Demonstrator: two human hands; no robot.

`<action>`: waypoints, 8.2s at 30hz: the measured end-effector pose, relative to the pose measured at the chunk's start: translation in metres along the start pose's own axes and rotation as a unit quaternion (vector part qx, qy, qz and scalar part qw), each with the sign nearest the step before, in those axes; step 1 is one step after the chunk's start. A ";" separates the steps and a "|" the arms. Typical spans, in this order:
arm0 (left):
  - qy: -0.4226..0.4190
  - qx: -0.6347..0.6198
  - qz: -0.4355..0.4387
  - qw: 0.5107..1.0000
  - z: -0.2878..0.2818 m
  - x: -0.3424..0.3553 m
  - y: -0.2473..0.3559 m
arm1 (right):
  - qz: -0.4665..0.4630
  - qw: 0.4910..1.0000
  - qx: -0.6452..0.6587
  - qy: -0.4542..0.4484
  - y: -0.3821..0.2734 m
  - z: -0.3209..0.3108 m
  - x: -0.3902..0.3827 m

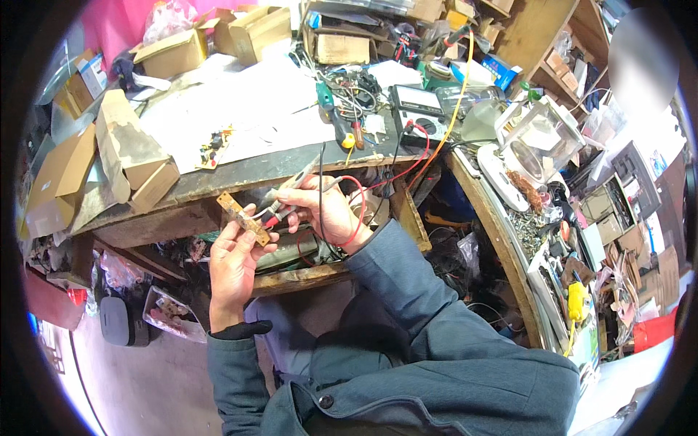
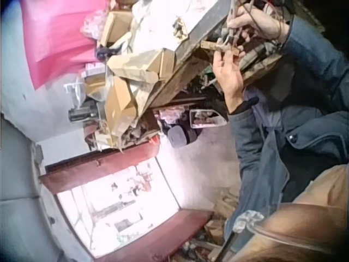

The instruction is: The person uses a multimeter to test points on a green circuit board, then places the board into a cardboard box. The person then retrieves a small component from a drawer and tests it with the multimeter.

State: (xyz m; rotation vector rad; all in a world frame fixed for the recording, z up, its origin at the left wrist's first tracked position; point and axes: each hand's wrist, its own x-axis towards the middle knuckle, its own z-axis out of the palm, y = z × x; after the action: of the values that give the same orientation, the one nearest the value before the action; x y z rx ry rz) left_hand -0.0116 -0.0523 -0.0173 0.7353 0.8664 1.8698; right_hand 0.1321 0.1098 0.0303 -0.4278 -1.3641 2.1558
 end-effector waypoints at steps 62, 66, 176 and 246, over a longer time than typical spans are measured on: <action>0.047 0.174 -0.032 0.983 0.023 0.000 0.009 | -0.050 0.998 0.022 0.022 0.002 -0.004 0.001; 0.031 0.163 -0.036 0.986 0.018 -0.001 0.003 | -0.029 0.999 -0.011 0.023 0.002 -0.001 0.000; 0.090 -0.016 0.056 0.994 0.009 0.000 0.001 | -0.060 0.998 0.016 0.026 0.003 0.010 -0.004; 0.044 -0.017 0.132 0.990 0.007 -0.004 0.000 | 0.004 0.977 -0.203 -0.065 0.007 0.013 -0.006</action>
State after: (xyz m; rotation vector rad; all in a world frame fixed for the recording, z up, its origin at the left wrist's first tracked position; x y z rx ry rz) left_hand -0.0047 -0.0536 -0.0143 0.7814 0.8213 2.1595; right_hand 0.1279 0.0943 0.0293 -0.4509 -1.8881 1.9349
